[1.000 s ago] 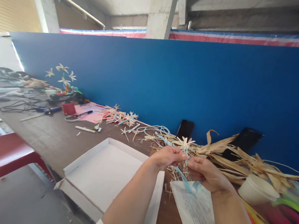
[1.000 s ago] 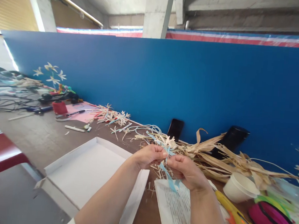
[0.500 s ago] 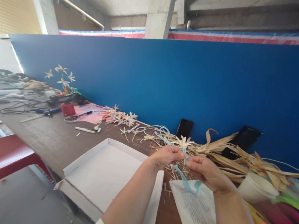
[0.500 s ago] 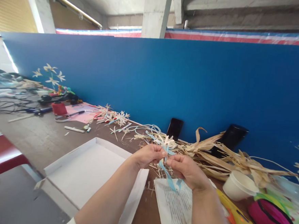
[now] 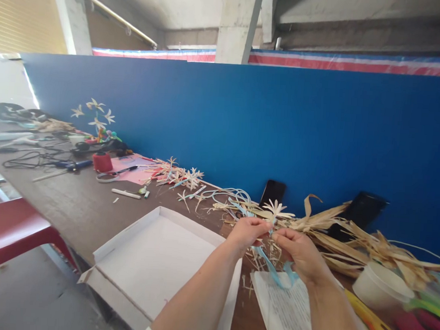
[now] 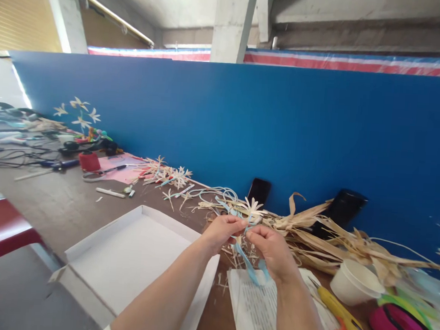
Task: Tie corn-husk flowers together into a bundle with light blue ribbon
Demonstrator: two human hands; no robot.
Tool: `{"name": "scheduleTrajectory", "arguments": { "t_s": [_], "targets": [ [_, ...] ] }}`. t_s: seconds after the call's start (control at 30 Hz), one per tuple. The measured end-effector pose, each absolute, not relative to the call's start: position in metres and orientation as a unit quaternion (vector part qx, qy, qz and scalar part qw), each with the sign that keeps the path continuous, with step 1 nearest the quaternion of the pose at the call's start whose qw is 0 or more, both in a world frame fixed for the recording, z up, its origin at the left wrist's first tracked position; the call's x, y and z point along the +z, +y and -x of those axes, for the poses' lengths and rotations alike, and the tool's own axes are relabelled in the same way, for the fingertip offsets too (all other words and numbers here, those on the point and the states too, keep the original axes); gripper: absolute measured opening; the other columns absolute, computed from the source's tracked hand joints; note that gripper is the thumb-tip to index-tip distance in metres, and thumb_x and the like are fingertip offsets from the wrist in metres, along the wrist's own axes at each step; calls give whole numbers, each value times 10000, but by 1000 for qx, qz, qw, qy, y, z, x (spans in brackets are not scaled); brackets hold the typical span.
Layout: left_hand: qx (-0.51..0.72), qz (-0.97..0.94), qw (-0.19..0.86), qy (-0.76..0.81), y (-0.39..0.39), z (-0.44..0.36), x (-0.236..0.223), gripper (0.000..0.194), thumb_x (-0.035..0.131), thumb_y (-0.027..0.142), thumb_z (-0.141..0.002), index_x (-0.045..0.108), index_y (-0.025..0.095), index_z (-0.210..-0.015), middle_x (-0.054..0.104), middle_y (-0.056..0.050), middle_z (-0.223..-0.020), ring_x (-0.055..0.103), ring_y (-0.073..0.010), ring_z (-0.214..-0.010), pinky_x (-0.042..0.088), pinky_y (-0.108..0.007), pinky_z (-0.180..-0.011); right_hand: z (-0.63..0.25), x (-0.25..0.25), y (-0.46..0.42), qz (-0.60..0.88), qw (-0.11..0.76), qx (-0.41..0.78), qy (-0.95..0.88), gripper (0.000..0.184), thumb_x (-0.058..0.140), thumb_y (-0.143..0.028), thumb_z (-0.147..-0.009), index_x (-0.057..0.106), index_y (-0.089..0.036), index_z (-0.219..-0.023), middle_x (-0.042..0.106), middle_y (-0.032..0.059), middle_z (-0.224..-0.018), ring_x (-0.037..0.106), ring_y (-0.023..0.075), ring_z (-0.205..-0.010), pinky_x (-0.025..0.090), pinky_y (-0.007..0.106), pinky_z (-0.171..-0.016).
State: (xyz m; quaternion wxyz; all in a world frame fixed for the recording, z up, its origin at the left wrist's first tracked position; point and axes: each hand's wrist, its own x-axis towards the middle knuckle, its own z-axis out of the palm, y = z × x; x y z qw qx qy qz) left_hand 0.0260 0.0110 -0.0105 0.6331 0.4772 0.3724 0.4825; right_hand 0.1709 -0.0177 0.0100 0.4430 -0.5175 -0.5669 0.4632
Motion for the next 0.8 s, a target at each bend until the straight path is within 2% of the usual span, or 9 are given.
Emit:
{"name": "scheduleTrajectory", "arguments": {
  "t_s": [0.17, 0.27, 0.4, 0.67, 0.8],
  "targets": [
    [486, -472, 638, 366, 8, -25, -7, 452, 746, 520, -521, 606, 132, -708, 517, 14, -611, 452, -71, -551, 375, -198, -509, -164, 13, -20, 557, 437, 349, -614, 182, 650, -358, -677, 624, -185, -627, 506, -27, -501, 384, 108, -450, 262, 248, -440],
    [499, -477, 621, 372, 8, -25, -6, 436, 772, 483, -489, 577, 129, -655, 507, 26, -571, 426, -61, -513, 350, -199, -502, -165, 12, -18, 568, 412, 316, -639, 190, 645, -357, -680, 624, -185, -602, 490, -34, -488, 375, 106, -458, 272, 250, -455],
    [516, -470, 603, 386, 11, -24, -7, 417, 767, 477, -498, 549, 132, -585, 442, 49, -466, 362, -54, -449, 269, -212, -470, -169, 7, -15, 545, 413, 354, -638, 226, 654, -389, -689, 616, -181, -608, 502, -25, -511, 385, 107, -465, 277, 251, -455],
    [512, -491, 618, 339, 12, -21, -6, 414, 740, 487, -536, 557, 120, -590, 457, 38, -495, 340, -47, -455, 239, -222, -484, -169, 7, -16, 517, 413, 449, -600, 304, 681, -446, -681, 573, -168, -625, 338, -68, -450, 240, 60, -411, 140, 237, -403],
    [503, -470, 664, 292, 11, -22, -6, 440, 753, 498, -521, 580, 105, -617, 455, 37, -505, 328, -36, -454, 230, -213, -481, -168, 9, -18, 491, 421, 515, -563, 305, 696, -434, -673, 555, -166, -631, 264, -88, -443, 187, 48, -403, 85, 232, -397]
  ]
}}
